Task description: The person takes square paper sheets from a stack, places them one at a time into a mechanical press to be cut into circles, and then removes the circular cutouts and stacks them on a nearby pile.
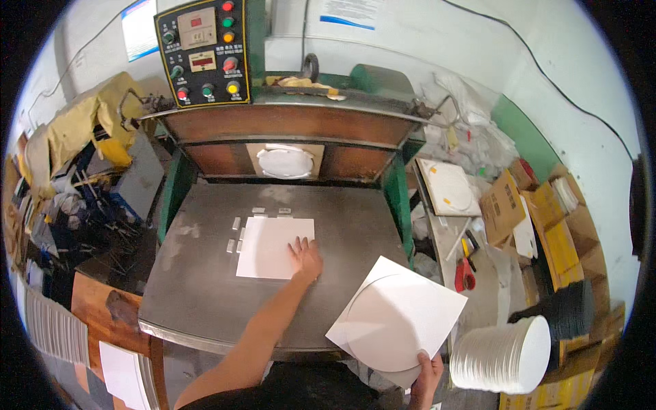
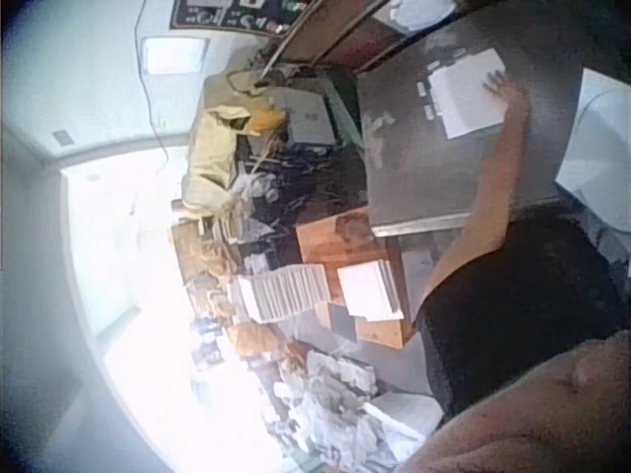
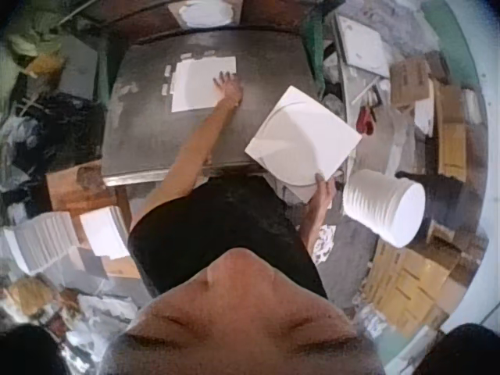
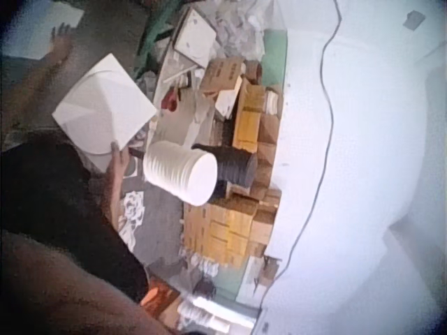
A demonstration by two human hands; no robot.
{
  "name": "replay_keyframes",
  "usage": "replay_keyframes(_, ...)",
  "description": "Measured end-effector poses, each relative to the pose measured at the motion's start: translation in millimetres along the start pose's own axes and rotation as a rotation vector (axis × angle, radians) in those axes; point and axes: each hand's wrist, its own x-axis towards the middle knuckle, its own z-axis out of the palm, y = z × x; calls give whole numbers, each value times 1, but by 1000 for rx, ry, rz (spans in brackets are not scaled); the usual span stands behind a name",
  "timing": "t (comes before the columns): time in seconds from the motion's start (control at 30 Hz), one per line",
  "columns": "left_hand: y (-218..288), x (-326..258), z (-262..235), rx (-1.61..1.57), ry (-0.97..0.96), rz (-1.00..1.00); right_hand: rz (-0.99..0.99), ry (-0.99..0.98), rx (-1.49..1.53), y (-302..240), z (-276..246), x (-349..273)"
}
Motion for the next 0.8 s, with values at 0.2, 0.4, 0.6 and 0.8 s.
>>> replay_keyframes(0.2,-4,-45,-48,-637,-128,223,50,160,-44,36,-28,-39)
replay_keyframes(0.4,9,-143,-169,-1306,-1115,124,181,175,320,39,-25,-73)
replay_keyframes(0.6,56,-223,-163,-1325,-931,301,307,104,308,58,-64,-84)
replay_keyframes(0.8,140,-219,-169,-1694,-1108,132,80,583,-309,107,-287,-153)
